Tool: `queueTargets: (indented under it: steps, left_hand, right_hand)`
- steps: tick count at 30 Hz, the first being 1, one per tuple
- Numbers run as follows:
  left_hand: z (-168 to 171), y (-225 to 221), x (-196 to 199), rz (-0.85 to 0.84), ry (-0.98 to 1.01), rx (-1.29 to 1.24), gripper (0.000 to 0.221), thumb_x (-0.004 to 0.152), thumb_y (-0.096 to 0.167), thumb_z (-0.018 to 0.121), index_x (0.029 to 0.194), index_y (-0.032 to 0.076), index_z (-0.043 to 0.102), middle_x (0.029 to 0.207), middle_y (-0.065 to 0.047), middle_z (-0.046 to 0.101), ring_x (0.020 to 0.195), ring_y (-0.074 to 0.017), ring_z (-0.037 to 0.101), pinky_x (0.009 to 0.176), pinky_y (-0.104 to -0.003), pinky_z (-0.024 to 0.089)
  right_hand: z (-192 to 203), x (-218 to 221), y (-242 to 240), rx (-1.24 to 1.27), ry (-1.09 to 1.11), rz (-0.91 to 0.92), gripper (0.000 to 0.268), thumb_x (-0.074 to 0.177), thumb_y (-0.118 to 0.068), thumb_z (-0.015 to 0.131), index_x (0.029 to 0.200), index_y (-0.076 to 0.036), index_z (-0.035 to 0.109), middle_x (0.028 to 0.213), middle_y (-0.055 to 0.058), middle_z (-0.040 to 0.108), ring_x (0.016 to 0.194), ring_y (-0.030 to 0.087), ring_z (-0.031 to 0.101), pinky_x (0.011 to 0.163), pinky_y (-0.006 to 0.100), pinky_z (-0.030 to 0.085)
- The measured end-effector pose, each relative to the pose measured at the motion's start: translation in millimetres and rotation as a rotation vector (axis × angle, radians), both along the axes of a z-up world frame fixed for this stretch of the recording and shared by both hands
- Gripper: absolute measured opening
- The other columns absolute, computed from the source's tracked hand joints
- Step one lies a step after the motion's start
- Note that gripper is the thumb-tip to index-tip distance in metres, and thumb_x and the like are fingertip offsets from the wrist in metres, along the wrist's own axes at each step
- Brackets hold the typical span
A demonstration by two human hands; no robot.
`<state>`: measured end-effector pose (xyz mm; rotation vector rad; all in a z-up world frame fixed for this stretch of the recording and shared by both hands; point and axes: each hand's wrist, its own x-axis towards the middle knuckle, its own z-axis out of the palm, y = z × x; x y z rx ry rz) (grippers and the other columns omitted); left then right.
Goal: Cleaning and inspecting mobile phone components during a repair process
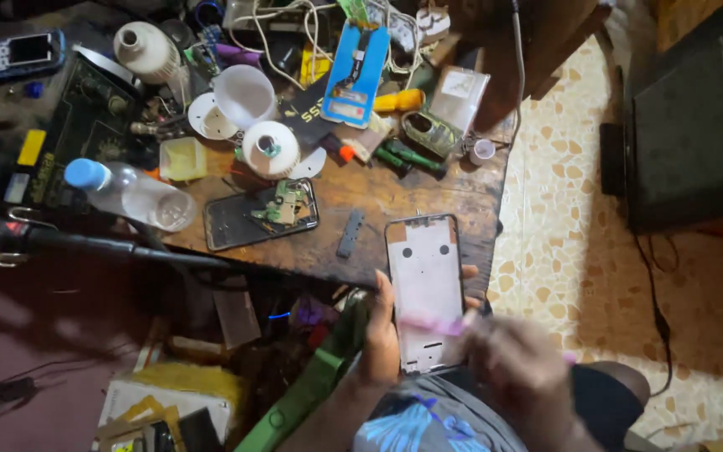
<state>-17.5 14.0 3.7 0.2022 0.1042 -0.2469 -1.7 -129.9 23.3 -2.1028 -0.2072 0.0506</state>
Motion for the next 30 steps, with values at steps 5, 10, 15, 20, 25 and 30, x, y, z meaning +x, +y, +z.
queueTargets:
  steps: [5, 10, 15, 20, 25, 30]
  left_hand:
    - [-12.5, 7.1, -10.6, 0.111, -0.001, 0.209, 0.075, 0.081, 0.059, 0.029, 0.131, 0.003, 0.036, 0.122, -0.015, 0.050, 0.098, -0.0206, 0.056, 0.080, -0.030, 0.047]
    - [-41.1, 40.0, -11.3, 0.510, 0.080, 0.215, 0.069, 0.082, 0.057, 0.032, 0.133, 0.011, 0.034, 0.116, -0.016, 0.054, 0.085, -0.0255, 0.061, 0.074, -0.031, 0.047]
    - [-35.5, 66.5, -14.8, 0.489, 0.182, 0.209, 0.068, 0.081, 0.062, 0.031, 0.126, 0.012, 0.042, 0.125, -0.018, 0.048, 0.092, -0.0302, 0.060, 0.076, -0.036, 0.050]
    - [-24.5, 73.3, -26.0, 0.642, 0.105, 0.269, 0.066, 0.083, 0.055, 0.031, 0.130, 0.010, 0.037, 0.112, -0.019, 0.055, 0.084, -0.0281, 0.061, 0.073, -0.034, 0.046]
    - [-16.7, 92.7, -52.1, 0.881, 0.129, 0.258, 0.069, 0.082, 0.058, 0.034, 0.133, 0.012, 0.032, 0.118, -0.018, 0.052, 0.090, -0.0311, 0.059, 0.074, -0.038, 0.047]
    - [7.0, 112.3, -76.4, 1.185, 0.093, 0.334, 0.064, 0.085, 0.049, 0.039, 0.136, 0.012, 0.026, 0.127, -0.018, 0.042, 0.098, -0.0330, 0.054, 0.084, -0.045, 0.043]
  right_hand:
    - [14.1, 28.5, 0.1, -0.195, -0.466, 0.109, 0.008, 0.086, -0.007, 0.058, 0.088, 0.001, 0.057, 0.081, 0.012, 0.054, 0.063, 0.019, 0.047, 0.059, 0.027, 0.042]
    - [-4.1, 71.5, -1.8, -0.225, -0.310, 0.021, 0.020, 0.097, -0.017, 0.038, 0.105, -0.003, 0.050, 0.078, 0.011, 0.052, 0.061, 0.023, 0.046, 0.058, 0.036, 0.033]
    - [-12.7, 99.4, 23.0, -0.078, -0.179, 0.088, 0.016, 0.086, -0.013, 0.055, 0.101, -0.017, 0.059, 0.066, 0.010, 0.050, 0.064, 0.028, 0.050, 0.066, 0.036, 0.040]
    - [29.6, 112.5, 102.5, -0.145, 0.007, 0.489, 0.027, 0.086, -0.007, 0.042, 0.112, -0.013, 0.048, 0.105, 0.013, 0.062, 0.100, 0.022, 0.059, 0.078, 0.029, 0.041]
    - [54.3, 121.5, 189.9, 0.035, -0.148, 0.806, 0.018, 0.081, -0.006, 0.052, 0.099, -0.006, 0.049, 0.079, 0.007, 0.054, 0.069, 0.015, 0.044, 0.059, 0.029, 0.036]
    - [39.0, 106.6, 286.8, 0.136, 0.023, 0.846, 0.051, 0.065, -0.021, 0.071, 0.108, -0.008, 0.046, 0.088, 0.005, 0.058, 0.076, 0.016, 0.054, 0.065, 0.029, 0.042]
